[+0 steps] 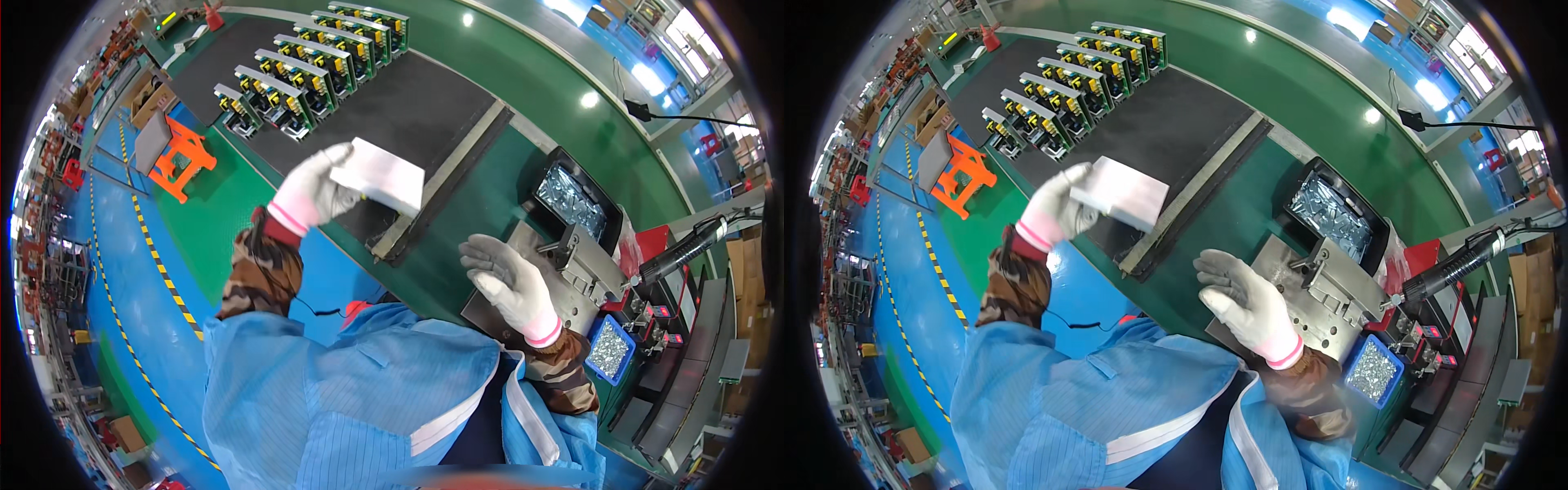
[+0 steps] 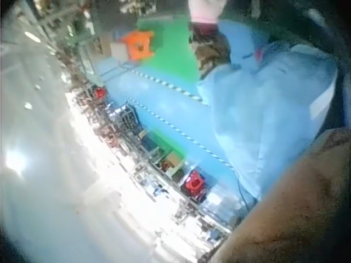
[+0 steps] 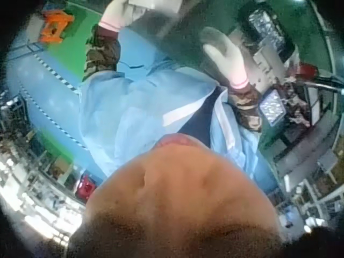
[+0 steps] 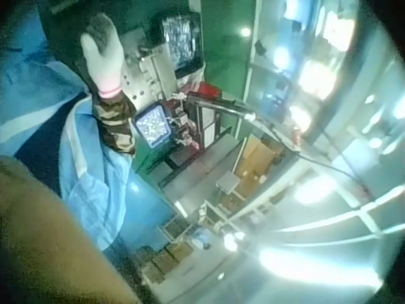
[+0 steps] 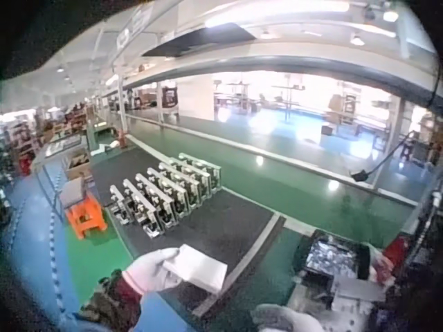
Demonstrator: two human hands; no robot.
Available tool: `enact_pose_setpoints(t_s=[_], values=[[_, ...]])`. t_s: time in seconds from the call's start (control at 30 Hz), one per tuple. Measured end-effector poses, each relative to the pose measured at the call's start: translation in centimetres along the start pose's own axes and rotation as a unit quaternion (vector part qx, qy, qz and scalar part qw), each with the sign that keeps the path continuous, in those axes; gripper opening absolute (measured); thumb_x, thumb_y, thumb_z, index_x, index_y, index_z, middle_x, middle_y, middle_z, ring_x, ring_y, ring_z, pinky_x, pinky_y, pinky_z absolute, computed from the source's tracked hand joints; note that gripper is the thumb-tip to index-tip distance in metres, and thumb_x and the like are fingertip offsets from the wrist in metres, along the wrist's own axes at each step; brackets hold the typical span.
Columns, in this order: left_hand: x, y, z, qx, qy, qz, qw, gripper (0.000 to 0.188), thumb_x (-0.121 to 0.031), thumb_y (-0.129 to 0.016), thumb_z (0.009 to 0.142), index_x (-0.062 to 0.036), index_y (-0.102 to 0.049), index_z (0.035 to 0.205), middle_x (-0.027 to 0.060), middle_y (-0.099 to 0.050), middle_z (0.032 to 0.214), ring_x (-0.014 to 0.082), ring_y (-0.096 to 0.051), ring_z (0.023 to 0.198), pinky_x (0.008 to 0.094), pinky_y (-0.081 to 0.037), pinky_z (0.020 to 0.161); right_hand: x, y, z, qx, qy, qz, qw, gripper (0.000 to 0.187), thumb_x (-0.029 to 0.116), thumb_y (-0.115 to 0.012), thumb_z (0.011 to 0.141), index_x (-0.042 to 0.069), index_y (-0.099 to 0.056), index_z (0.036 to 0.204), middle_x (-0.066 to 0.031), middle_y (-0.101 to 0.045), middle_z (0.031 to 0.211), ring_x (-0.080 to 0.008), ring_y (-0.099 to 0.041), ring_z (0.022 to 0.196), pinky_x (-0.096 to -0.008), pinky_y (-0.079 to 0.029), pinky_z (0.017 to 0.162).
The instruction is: Assembling electronic components into metal housings using an electric screwdriver.
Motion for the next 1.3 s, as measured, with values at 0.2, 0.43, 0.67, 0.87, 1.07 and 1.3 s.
enact_pose_setpoints(t_s=[0.2,0.43,0.67,0.87,1.07,1.3], values=[[-0.2,2.5,5.1,0.084,0.118,-0.082,0.986,0.089,-0.055,-0.059,0.081,0.012,-0.029,0.13,0.0178,-0.047,0.121,0.025,-0.055,0.095,0.0357,-0.05,0.077,-0.2,1.2,-1.6,-0.014,-0.014,-0.019,1.0,0.046,0.007,-0.058,0.088,-0.007,-0.04,0.128,-0.017,-0.053,0.122,-0.021,-0.053,0.111,-0.0308,-0.043,0.095],[0.4,-2.1,2.6,-0.248,-0.256,0.642,0.679,0.054,-0.037,-0.067,0.078,-0.0026,-0.048,0.116,0.0137,-0.063,0.093,0.0258,-0.062,0.088,0.0356,-0.048,0.078,0.5,2.3,-2.9,-0.013,0.008,-0.015,1.0,0.041,0.007,-0.056,0.088,-0.007,-0.043,0.125,-0.0176,-0.056,0.117,-0.021,-0.056,0.106,-0.0315,-0.044,0.094],[0.0,0.5,-2.4,-0.308,-0.356,0.607,0.641,0.038,-0.024,-0.064,0.08,-0.0055,-0.05,0.111,0.0163,-0.063,0.097,0.031,-0.062,0.09,0.0359,-0.049,0.076,1.2,3.7,-4.7,-0.071,-0.025,-0.096,0.993,0.036,0.009,-0.058,0.086,-0.008,-0.049,0.117,-0.0164,-0.062,0.107,-0.0206,-0.06,0.099,-0.03,-0.047,0.089],[-4.6,9.7,-5.0,-0.342,-0.381,0.524,0.681,0.036,-0.011,-0.062,0.085,0.0013,-0.048,0.115,0.0139,-0.062,0.103,0.018,-0.06,0.095,0.028,-0.047,0.084,0.9,5.5,-6.3,-0.125,-0.026,-0.106,0.986,0.054,0.033,-0.065,0.084,-0.009,-0.051,0.115,-0.0108,-0.063,0.099,-0.0128,-0.06,0.086,-0.0229,-0.046,0.076],[-9.7,13.8,-2.7,-0.4,-0.393,0.559,0.611,0.036,-0.026,-0.061,0.084,-0.0056,-0.054,0.112,0.0154,-0.064,0.1,0.0288,-0.063,0.093,0.0342,-0.049,0.079,1.5,5.3,-5.9,-0.151,-0.013,-0.129,0.98,0.057,0.038,-0.065,0.083,-0.007,-0.051,0.116,-0.0105,-0.063,0.099,-0.011,-0.059,0.08,-0.0189,-0.045,0.06],[-11.7,15.3,-2.4,-0.419,-0.391,0.594,0.564,0.038,-0.03,-0.062,0.083,-0.0085,-0.054,0.113,0.015,-0.064,0.098,0.0313,-0.062,0.09,0.0365,-0.049,0.077,0.9,5.8,-6.1,-0.159,-0.034,-0.139,0.977,0.056,0.036,-0.064,0.084,-0.007,-0.05,0.117,-0.0113,-0.063,0.098,-0.0142,-0.061,0.084,-0.0205,-0.047,0.062]])
Point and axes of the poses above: each hand's wrist, its own z-axis towards the middle knuckle, its own y-axis out of the back of the hand, x = y × z, the point moved 8 cm from there along z, towards the middle knuckle
